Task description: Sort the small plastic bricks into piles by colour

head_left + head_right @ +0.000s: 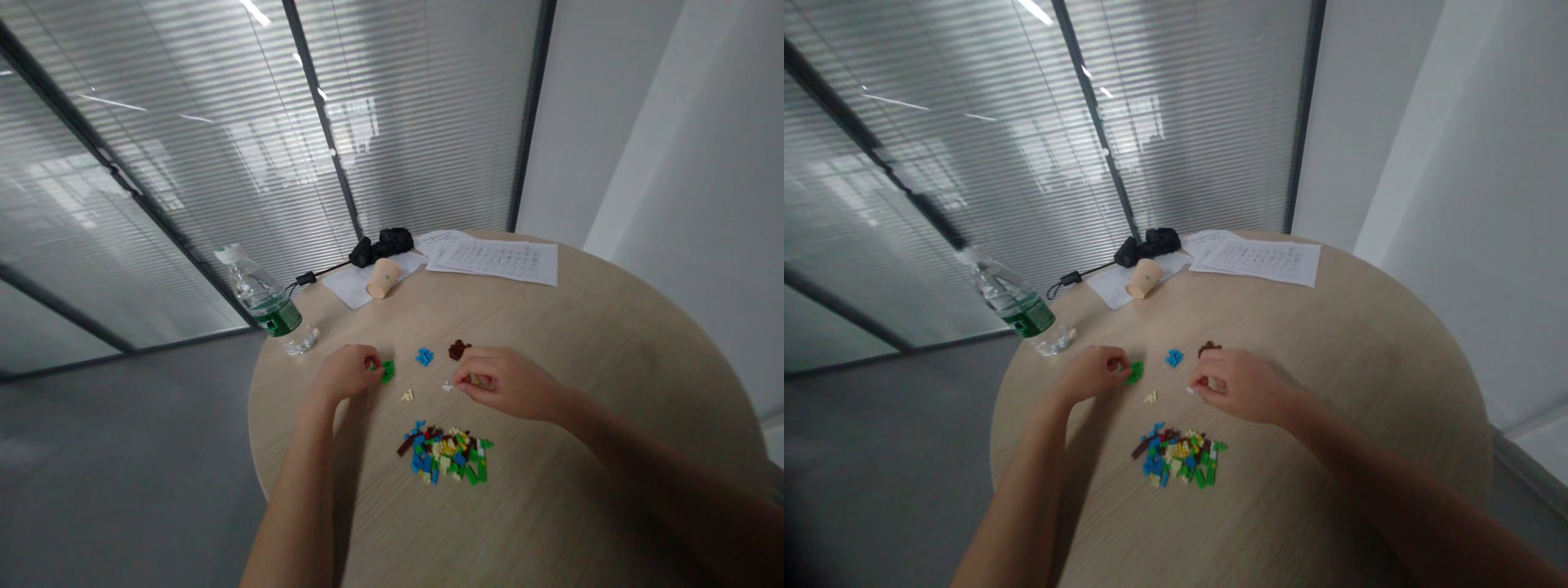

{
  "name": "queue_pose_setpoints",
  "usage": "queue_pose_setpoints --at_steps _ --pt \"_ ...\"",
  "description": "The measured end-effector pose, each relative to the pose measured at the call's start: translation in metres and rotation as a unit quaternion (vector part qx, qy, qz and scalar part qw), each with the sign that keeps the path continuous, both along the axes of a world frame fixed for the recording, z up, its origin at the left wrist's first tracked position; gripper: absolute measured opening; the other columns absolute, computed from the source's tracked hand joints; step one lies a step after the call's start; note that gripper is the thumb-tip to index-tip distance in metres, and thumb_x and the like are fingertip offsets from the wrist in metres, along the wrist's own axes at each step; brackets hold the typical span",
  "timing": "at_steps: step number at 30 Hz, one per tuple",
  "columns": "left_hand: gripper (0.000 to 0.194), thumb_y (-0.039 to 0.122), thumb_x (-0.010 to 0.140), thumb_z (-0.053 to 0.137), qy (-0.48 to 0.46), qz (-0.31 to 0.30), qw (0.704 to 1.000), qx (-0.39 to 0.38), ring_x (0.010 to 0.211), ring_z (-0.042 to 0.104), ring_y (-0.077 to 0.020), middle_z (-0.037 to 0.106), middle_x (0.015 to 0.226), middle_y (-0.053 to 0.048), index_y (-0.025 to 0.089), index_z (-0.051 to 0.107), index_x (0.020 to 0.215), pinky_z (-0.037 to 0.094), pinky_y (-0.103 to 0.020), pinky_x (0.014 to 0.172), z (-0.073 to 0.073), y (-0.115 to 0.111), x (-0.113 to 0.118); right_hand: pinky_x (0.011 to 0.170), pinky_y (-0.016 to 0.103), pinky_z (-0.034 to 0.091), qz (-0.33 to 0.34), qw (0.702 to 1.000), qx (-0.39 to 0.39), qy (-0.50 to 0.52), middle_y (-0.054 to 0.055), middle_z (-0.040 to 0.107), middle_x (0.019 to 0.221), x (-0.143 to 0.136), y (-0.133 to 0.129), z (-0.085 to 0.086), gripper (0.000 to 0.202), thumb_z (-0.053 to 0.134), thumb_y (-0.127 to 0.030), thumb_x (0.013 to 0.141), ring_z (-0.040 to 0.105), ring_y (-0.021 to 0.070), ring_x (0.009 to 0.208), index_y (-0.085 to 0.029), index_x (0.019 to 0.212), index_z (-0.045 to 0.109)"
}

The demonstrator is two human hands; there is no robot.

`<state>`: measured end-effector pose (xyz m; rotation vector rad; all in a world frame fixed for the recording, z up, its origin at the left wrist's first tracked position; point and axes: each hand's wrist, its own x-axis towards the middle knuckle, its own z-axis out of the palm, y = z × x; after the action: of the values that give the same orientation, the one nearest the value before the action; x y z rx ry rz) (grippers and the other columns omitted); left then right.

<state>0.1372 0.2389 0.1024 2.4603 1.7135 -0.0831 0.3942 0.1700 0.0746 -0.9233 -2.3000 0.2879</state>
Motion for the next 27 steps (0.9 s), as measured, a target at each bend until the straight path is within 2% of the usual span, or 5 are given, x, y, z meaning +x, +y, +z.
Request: queue_pose_setpoints --at_steps 6,11,15,23,27 --pt "0.021 0.034 0.071 0.05 0.001 0.006 1.0 0.004 0.064 0.054 -0.0141 0.064 0.075 -0.002 0.02 0.065 0.077 0.029 -0.022 0.051 0.001 0.0 -0.001 0.058 0.021 0.037 0.069 0.991 -0.097 -0.054 0.001 0.061 0.068 0.003 -0.004 0.004 0.009 0.056 -0.015 0.073 0.05 0.0089 0.057 -0.015 0.074 0.065" --pt "0.024 0.038 0.073 0.05 0.0 0.011 1.0 0.021 0.065 0.055 -0.0147 0.065 0.078 -0.003 0.02 0.065 0.078 0.028 -0.022 0.051 0.001 -0.002 0.003 0.051 0.017 0.037 0.115 0.946 -0.278 -0.121 -0.001 0.06 0.064 0.009 -0.006 0.001 0.013 0.06 -0.015 0.065 0.05 0.0078 0.053 -0.015 0.076 0.067" --pt "0.023 0.037 0.074 0.05 -0.012 -0.005 0.999 0.04 0.065 0.054 -0.0142 0.065 0.078 -0.003 0.02 0.065 0.08 0.028 -0.022 0.052 -0.001 -0.004 0.011 0.051 0.018 0.039 0.109 0.922 -0.347 -0.134 -0.001 0.061 0.064 0.011 -0.005 0.0 0.02 0.066 -0.021 0.061 0.052 0.0088 0.055 -0.014 0.08 0.067" --pt "0.018 0.025 0.076 0.047 -0.177 -0.128 0.976 -0.006 0.058 0.047 -0.0101 0.058 0.067 0.001 0.018 0.064 0.079 0.032 -0.02 0.055 -0.009 -0.01 0.027 0.049 0.017 0.036 0.091 0.934 -0.311 -0.152 -0.002 0.06 0.061 0.011 -0.005 0.0 0.013 0.059 -0.017 0.065 0.052 0.0081 0.052 -0.015 0.075 0.068" --pt "0.023 0.031 0.08 0.047 -0.277 -0.191 0.937 -0.096 0.057 0.045 -0.0085 0.055 0.065 0.001 0.014 0.062 0.077 0.034 -0.019 0.055 -0.01 -0.018 0.041 0.054 0.02 0.035 0.034 0.981 -0.164 -0.098 -0.001 0.06 0.063 0.008 -0.002 0.006 0.011 0.057 -0.015 0.068 0.051 0.0089 0.055 -0.016 0.075 0.065"
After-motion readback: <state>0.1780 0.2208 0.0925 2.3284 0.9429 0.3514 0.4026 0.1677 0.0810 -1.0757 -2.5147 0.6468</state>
